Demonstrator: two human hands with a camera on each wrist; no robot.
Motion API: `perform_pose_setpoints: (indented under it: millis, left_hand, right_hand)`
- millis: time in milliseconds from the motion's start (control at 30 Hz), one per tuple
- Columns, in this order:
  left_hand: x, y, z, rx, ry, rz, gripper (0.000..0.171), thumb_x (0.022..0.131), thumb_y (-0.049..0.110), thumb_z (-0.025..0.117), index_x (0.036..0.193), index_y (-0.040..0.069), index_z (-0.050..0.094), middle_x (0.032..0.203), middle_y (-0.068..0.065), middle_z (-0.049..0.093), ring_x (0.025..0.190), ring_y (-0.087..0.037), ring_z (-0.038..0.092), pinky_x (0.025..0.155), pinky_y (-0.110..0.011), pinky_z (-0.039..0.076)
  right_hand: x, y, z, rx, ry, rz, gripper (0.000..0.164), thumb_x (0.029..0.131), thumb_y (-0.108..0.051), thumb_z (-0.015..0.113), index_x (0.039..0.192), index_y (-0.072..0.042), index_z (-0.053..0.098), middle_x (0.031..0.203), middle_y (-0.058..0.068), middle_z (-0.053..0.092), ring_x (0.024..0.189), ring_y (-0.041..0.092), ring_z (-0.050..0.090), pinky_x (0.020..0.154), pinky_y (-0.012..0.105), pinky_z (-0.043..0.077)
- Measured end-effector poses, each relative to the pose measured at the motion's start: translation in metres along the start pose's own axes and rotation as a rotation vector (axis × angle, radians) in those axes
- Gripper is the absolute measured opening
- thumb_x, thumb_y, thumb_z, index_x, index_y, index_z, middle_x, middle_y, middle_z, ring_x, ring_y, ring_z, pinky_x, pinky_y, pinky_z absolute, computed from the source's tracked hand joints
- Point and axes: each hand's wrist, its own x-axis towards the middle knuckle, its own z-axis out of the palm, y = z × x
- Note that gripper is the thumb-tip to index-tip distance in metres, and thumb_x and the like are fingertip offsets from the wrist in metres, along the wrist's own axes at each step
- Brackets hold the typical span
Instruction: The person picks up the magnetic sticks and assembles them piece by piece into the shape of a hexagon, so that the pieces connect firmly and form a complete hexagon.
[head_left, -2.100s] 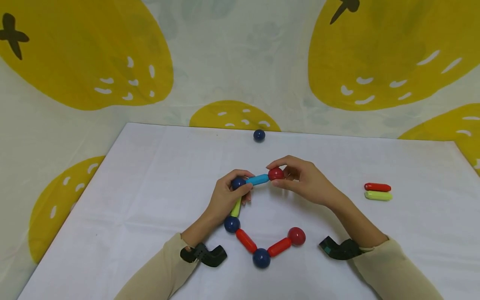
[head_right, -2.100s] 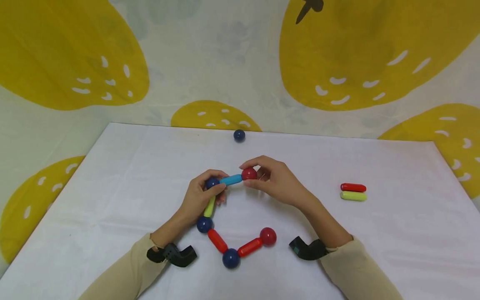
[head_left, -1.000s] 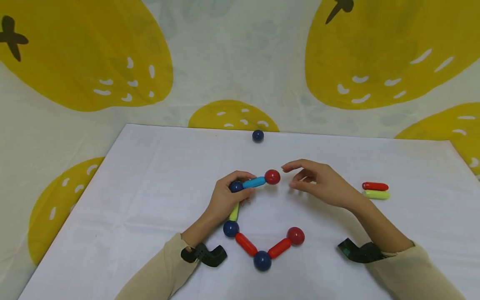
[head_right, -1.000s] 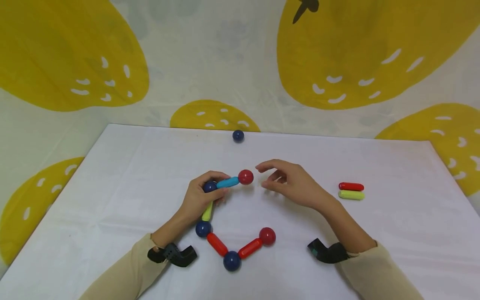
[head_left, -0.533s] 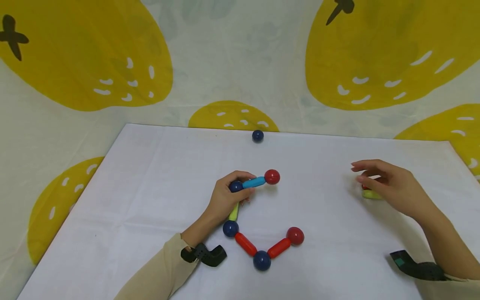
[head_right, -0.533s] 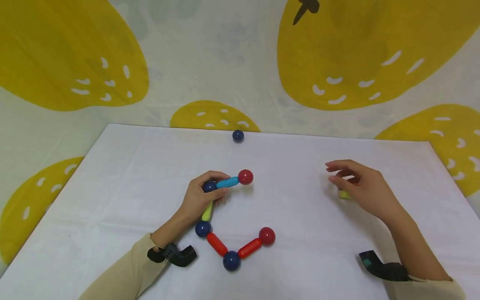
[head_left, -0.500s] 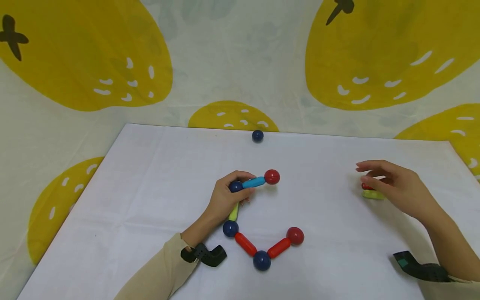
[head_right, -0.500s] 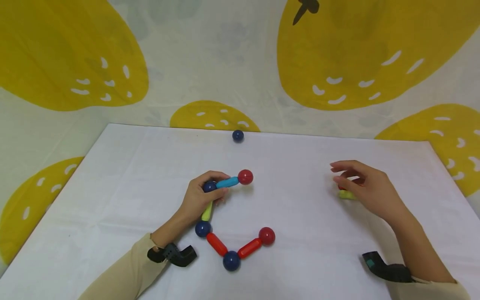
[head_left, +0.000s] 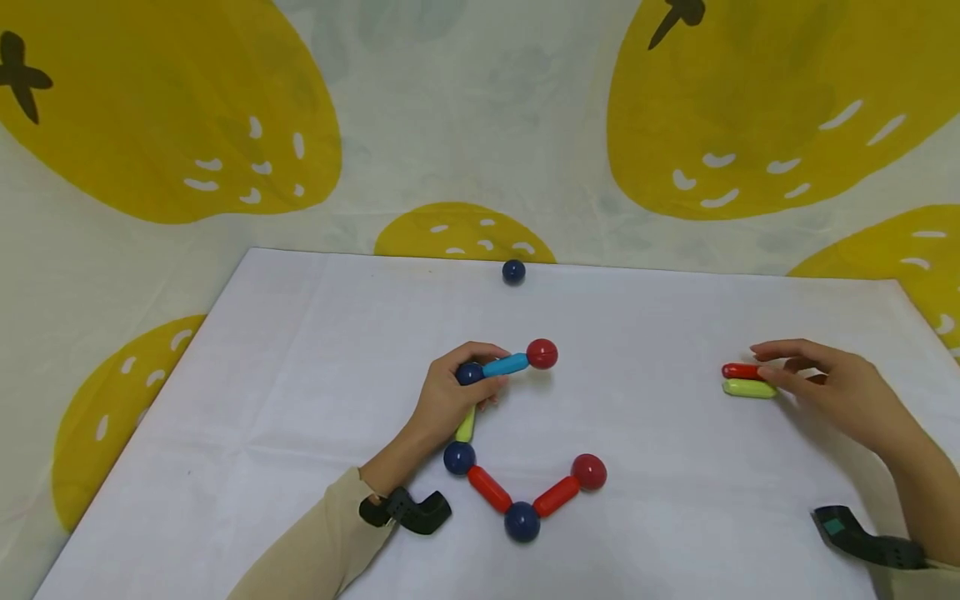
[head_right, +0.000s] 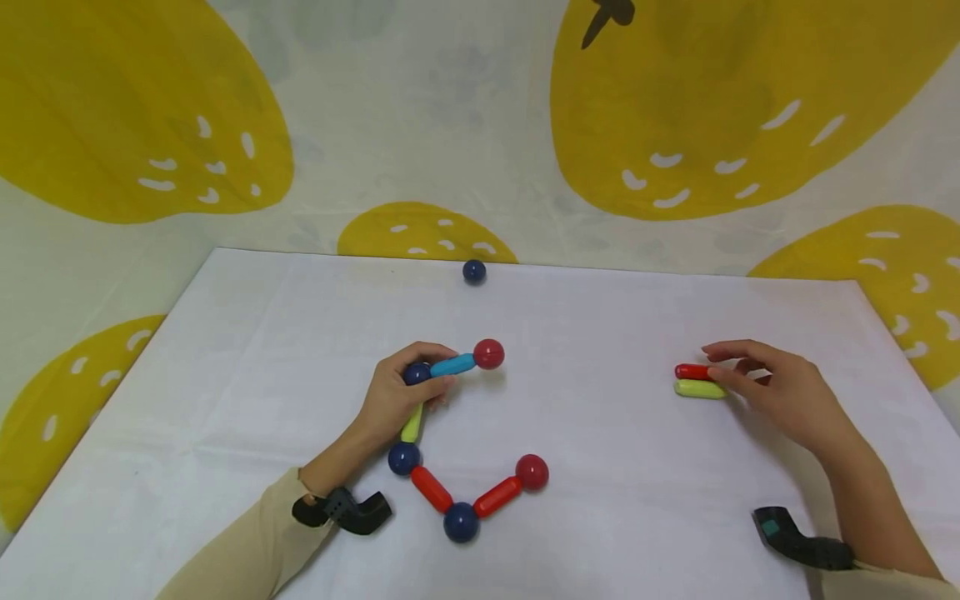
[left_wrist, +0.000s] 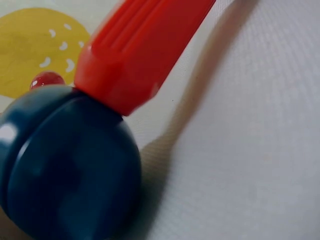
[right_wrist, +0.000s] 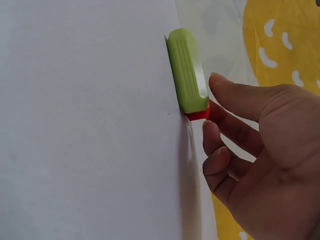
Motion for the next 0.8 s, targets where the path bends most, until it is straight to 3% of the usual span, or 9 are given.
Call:
perform_pose_setpoints:
  millis: [233,400,533,700,800]
  left_hand:
    - [0.000,0.001,0.000,0.000,-0.008,0.011,0.026,0.089,0.007,0.068,0.114,0.012,0.064,0.094,-0.009,0.060,0.064,-0.023,0.056,0.056,-0.024,0.049]
    - [-0.001,0.000,0.000,-0.004,-0.009,0.015,0.026,0.089,0.007,0.068,0.114,0.011,0.064,0.094,-0.010,0.059,0.063,-0.023,0.056,0.056,-0.024,0.049]
    - [-0.001,-0.001,0.000,-0.003,-0.007,0.016,0.026,0.089,0.006,0.068,0.114,0.011,0.064,0.095,-0.009,0.060,0.063,-0.023,0.056,0.056,-0.024,0.049]
    - [0.000,-0.002,0.000,0.003,-0.009,0.019,0.026,0.089,0.007,0.068,0.114,0.012,0.064,0.095,-0.009,0.060,0.063,-0.023,0.056,0.056,-0.024,0.049]
    - [0.000,-0.002,-0.001,0.007,-0.006,0.017,0.026,0.089,0.007,0.068,0.114,0.011,0.064,0.094,-0.009,0.060,0.064,-0.024,0.056,0.056,-0.024,0.049]
  right_hand:
    - [0.001,0.002,0.004,0.008,-0.050,0.012,0.031,0.093,-0.032,0.064,0.120,-0.019,0.064,0.102,-0.015,0.061,0.078,-0.001,0.052,0.060,0.016,0.044]
    - [0.001,0.001,0.007,-0.017,-0.039,0.020,0.031,0.093,-0.033,0.063,0.120,-0.016,0.064,0.107,0.003,0.063,0.076,-0.002,0.051,0.059,0.016,0.045]
    - [0.002,0.000,0.009,-0.051,-0.032,0.022,0.034,0.094,-0.033,0.062,0.121,-0.013,0.064,0.110,0.016,0.063,0.078,0.007,0.051,0.058,0.017,0.044]
    - [0.001,-0.008,0.009,-0.065,0.037,0.043,0.038,0.095,-0.034,0.059,0.124,-0.009,0.062,0.113,0.021,0.060,0.086,0.026,0.051,0.057,0.014,0.041]
    - [0.000,-0.018,0.010,-0.027,0.099,0.047,0.037,0.096,-0.033,0.057,0.126,-0.010,0.061,0.116,0.019,0.058,0.085,0.017,0.051,0.057,0.011,0.041]
